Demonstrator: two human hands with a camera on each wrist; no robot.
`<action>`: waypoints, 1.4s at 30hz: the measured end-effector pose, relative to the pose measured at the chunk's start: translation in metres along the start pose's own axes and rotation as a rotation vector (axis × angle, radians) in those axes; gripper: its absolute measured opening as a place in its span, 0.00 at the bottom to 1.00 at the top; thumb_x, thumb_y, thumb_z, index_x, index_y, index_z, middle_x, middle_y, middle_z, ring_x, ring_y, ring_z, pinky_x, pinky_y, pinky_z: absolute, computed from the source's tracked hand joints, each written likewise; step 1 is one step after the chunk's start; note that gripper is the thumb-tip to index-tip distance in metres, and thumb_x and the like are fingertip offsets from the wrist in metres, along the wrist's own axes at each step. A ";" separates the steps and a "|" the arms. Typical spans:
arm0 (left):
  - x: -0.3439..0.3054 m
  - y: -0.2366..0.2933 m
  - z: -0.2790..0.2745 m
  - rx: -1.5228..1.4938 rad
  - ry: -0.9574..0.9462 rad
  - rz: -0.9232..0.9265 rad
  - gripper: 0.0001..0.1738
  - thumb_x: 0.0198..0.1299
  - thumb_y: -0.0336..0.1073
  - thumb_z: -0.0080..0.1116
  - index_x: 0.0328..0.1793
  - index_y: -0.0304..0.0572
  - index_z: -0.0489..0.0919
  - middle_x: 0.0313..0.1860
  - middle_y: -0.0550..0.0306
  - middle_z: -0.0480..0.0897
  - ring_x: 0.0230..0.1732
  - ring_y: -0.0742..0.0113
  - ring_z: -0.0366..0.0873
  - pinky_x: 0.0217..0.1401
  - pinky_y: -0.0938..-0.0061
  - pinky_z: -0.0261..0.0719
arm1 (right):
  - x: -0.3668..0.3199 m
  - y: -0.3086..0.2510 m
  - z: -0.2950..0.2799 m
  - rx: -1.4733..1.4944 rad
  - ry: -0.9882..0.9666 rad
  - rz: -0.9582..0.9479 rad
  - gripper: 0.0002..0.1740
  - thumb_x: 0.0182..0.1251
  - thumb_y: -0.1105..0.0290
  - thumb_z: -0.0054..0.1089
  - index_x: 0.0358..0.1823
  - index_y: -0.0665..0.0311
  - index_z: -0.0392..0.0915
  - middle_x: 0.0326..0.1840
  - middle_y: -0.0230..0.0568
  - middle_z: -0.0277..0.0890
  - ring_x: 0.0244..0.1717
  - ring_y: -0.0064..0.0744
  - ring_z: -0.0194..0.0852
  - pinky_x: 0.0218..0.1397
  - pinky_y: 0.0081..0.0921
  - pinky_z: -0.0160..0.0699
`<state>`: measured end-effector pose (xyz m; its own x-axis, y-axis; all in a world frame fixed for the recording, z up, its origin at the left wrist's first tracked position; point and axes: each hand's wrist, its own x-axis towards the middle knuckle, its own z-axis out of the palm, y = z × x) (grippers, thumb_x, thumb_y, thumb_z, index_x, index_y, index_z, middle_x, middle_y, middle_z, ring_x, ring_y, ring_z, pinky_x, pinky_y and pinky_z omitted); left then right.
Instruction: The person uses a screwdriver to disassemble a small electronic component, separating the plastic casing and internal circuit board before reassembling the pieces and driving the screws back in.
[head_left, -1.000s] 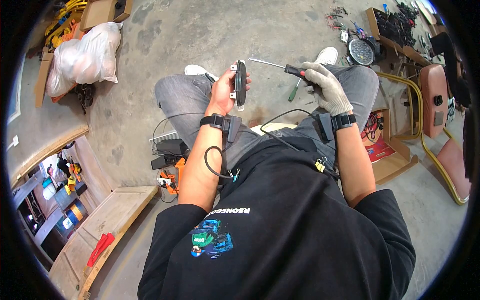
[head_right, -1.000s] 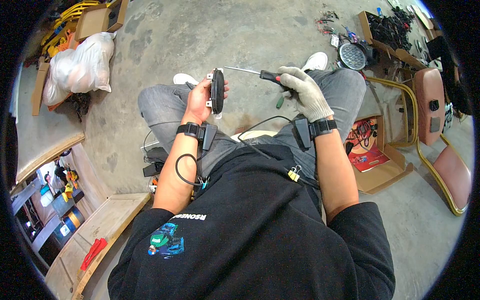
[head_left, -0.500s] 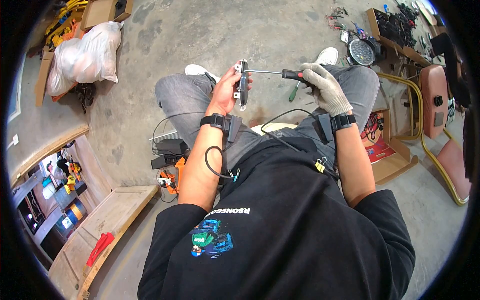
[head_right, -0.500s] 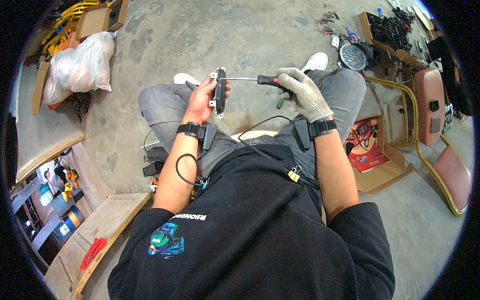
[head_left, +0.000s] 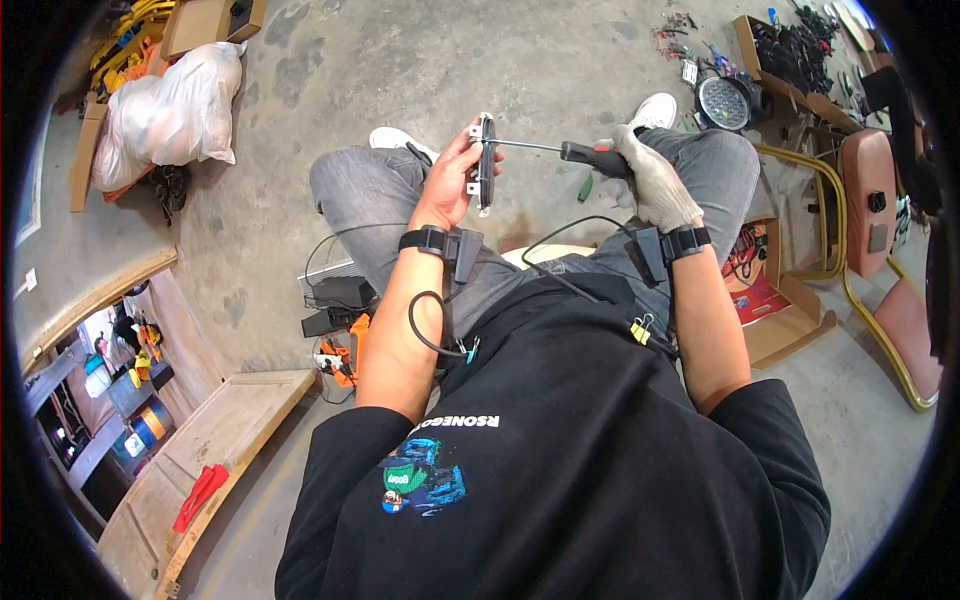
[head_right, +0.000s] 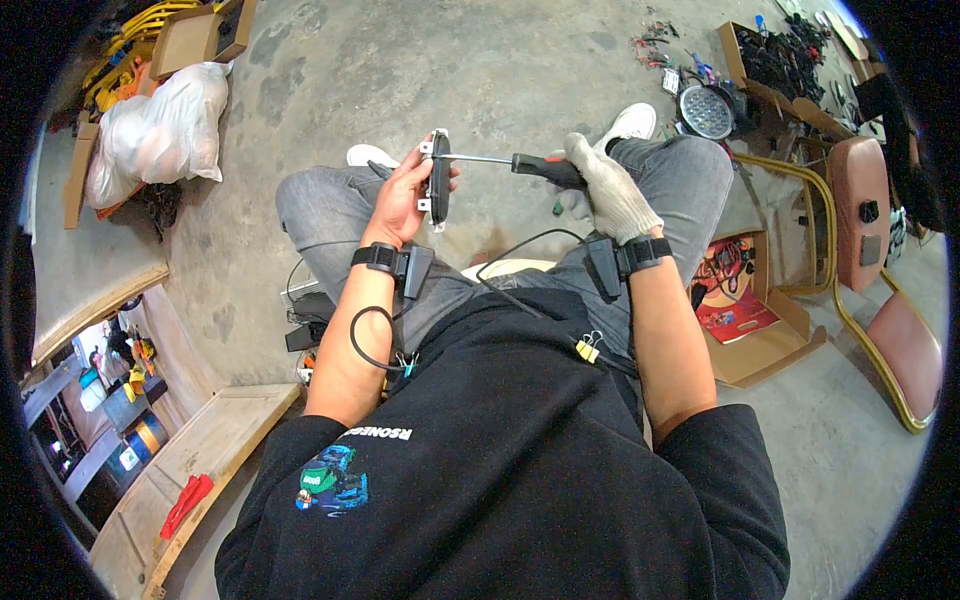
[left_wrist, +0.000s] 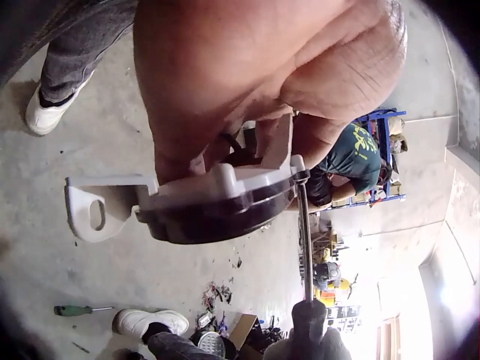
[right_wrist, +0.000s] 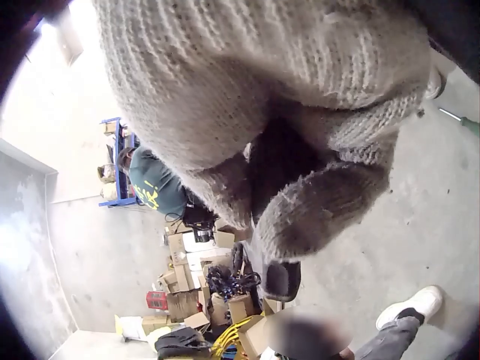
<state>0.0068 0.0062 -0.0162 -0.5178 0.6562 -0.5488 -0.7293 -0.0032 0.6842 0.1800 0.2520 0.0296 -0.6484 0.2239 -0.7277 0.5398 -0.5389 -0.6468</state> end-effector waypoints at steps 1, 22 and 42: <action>0.000 0.000 0.001 0.000 0.000 -0.001 0.28 0.73 0.30 0.47 0.80 0.44 0.62 0.54 0.53 0.81 0.48 0.65 0.82 0.50 0.71 0.84 | 0.000 0.000 -0.002 0.001 0.000 0.000 0.23 0.75 0.50 0.53 0.53 0.65 0.78 0.32 0.31 0.78 0.20 0.14 0.68 0.20 0.12 0.65; -0.001 0.000 0.002 0.039 -0.001 0.003 0.29 0.73 0.32 0.51 0.79 0.46 0.64 0.52 0.59 0.79 0.50 0.68 0.80 0.52 0.75 0.82 | 0.004 0.005 -0.003 0.084 -0.070 -0.196 0.21 0.71 0.62 0.60 0.59 0.67 0.73 0.45 0.34 0.76 0.39 0.19 0.76 0.38 0.16 0.76; -0.001 -0.006 -0.016 0.054 0.015 -0.002 0.29 0.75 0.31 0.46 0.81 0.44 0.59 0.63 0.53 0.77 0.55 0.62 0.81 0.55 0.68 0.83 | -0.013 -0.002 -0.006 -0.090 -0.106 -0.061 0.23 0.71 0.52 0.52 0.49 0.67 0.75 0.37 0.37 0.76 0.30 0.24 0.76 0.31 0.24 0.77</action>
<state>0.0050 -0.0066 -0.0274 -0.5233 0.6451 -0.5567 -0.7054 0.0386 0.7078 0.1910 0.2549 0.0392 -0.7316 0.1646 -0.6616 0.5406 -0.4510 -0.7101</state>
